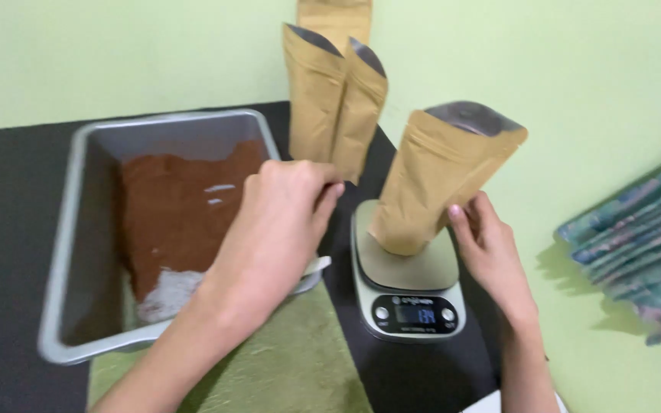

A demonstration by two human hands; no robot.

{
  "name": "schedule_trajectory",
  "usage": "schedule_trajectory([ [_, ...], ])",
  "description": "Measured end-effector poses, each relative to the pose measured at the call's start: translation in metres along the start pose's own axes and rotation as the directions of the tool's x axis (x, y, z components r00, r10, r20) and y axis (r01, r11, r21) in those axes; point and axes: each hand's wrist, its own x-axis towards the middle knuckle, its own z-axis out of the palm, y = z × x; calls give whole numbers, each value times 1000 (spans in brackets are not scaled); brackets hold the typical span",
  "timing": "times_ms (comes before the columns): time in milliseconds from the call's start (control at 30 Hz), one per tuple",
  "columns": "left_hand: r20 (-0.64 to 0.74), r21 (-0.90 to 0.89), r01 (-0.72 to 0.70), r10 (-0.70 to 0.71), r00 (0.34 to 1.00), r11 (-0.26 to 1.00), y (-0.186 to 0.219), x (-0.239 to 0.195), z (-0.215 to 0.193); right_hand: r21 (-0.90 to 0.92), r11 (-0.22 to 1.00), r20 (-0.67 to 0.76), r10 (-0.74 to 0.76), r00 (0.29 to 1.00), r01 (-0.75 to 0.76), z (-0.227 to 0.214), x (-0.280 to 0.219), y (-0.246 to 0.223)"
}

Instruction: Packaging coffee powder into paper bags using a spoon and weighing them on a digital scale.

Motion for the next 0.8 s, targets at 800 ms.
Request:
schedule_trajectory([
  [800,-255,-224,345,-396,882,912,-88,-50,-60,-12,783,31,-621,783,622,100,23,-238],
])
